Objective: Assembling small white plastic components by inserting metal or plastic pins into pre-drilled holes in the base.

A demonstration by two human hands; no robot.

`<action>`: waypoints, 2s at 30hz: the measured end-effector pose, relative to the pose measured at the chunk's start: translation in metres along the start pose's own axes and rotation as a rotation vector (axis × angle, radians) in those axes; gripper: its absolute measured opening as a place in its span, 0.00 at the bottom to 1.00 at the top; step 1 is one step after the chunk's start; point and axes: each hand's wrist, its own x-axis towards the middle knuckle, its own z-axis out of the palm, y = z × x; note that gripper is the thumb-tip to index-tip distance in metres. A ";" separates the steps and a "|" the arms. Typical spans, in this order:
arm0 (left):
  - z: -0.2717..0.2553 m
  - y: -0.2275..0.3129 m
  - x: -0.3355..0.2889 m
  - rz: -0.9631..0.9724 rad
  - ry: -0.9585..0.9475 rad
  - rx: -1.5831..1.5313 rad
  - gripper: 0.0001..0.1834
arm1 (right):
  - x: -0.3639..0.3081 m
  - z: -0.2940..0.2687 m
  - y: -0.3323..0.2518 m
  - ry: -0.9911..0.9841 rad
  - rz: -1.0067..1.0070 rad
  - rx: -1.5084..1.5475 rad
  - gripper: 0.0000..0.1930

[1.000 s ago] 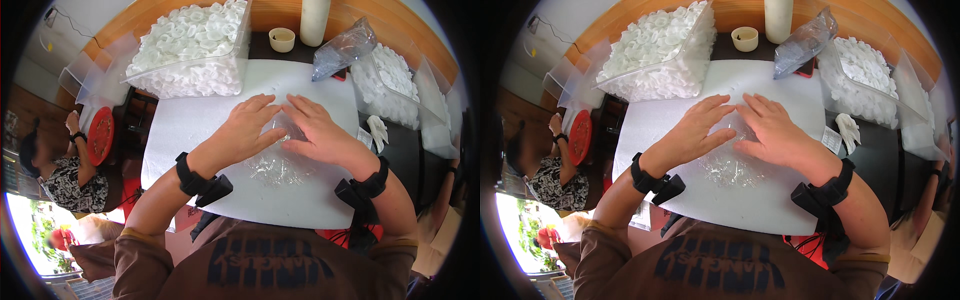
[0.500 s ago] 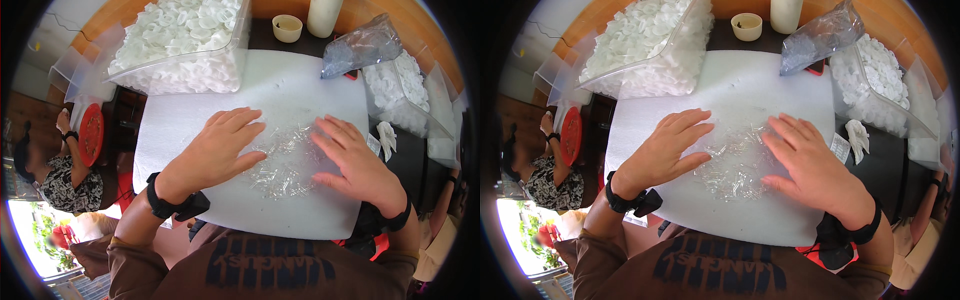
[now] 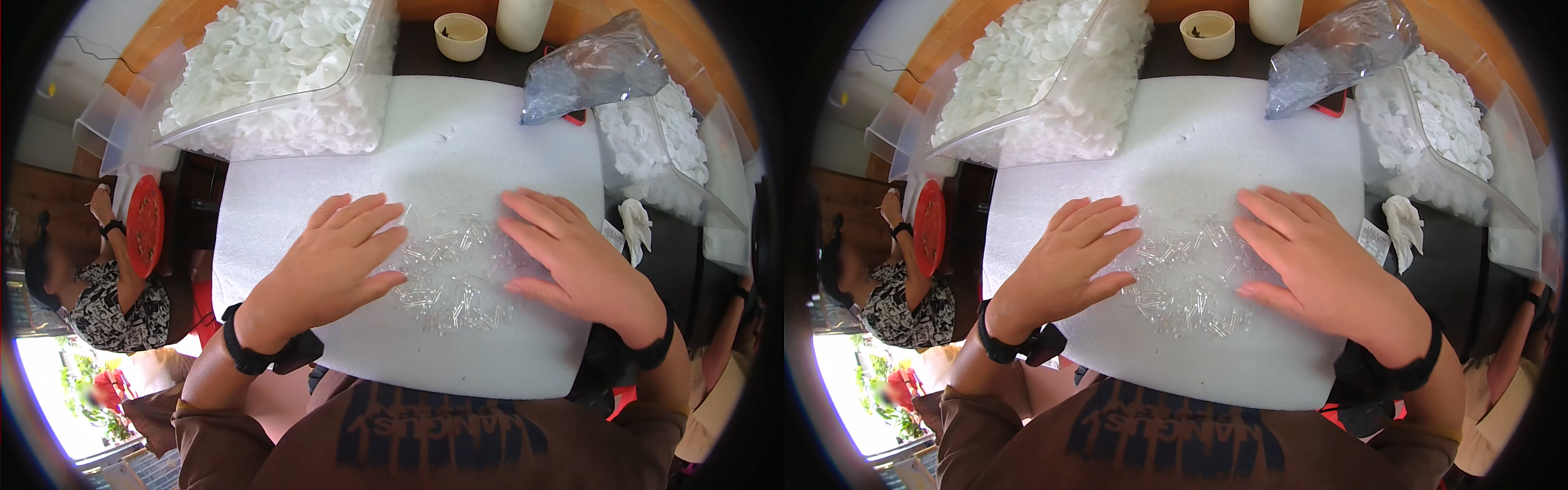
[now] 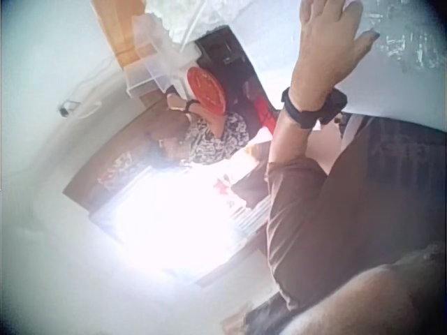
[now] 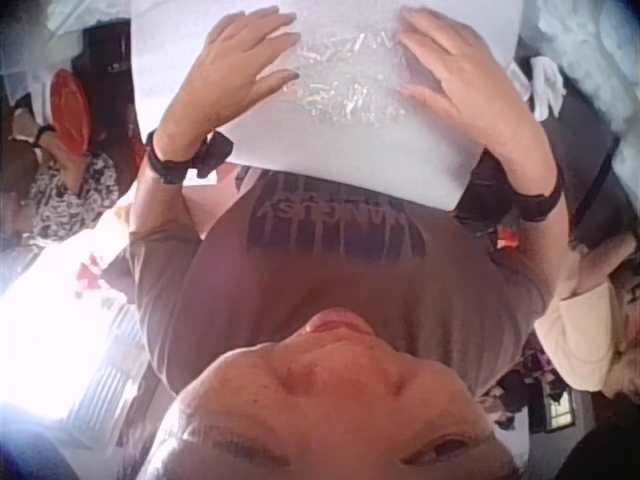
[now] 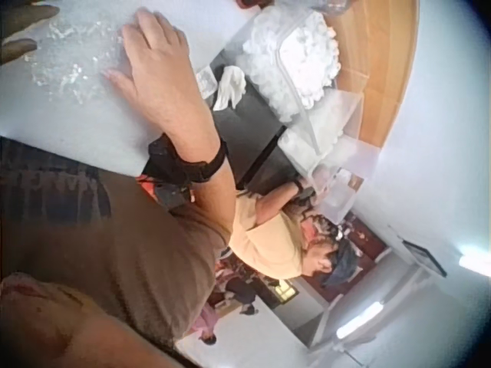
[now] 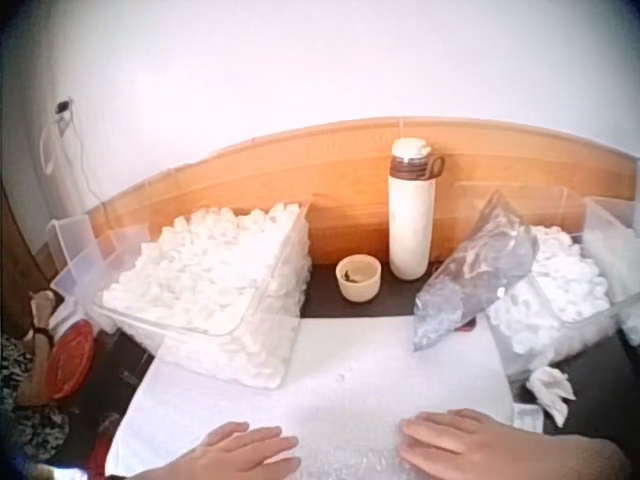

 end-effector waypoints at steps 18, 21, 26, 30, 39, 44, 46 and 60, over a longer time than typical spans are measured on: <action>0.003 0.002 0.015 0.066 -0.025 -0.108 0.28 | -0.012 -0.002 -0.006 -0.070 0.108 -0.040 0.32; 0.000 0.001 0.005 -0.011 -0.024 -0.068 0.28 | -0.018 -0.004 -0.013 -0.084 0.153 -0.037 0.33; 0.006 0.024 0.005 0.147 -0.011 -0.118 0.29 | -0.012 0.004 -0.023 -0.080 0.076 -0.036 0.34; 0.007 0.026 -0.008 0.155 -0.110 -0.144 0.29 | -0.022 0.003 -0.029 -0.154 0.069 0.010 0.33; -0.003 0.018 0.007 0.168 0.009 -0.200 0.29 | -0.008 -0.007 -0.029 -0.073 0.028 0.051 0.31; 0.012 0.012 0.030 0.174 0.079 -0.103 0.28 | 0.014 0.015 -0.025 0.023 0.007 0.021 0.31; 0.013 0.012 0.025 0.183 0.027 -0.147 0.28 | 0.011 0.019 -0.025 -0.015 -0.041 0.001 0.30; 0.009 0.003 0.020 0.178 0.037 -0.114 0.27 | 0.008 0.006 -0.014 0.017 0.022 -0.031 0.28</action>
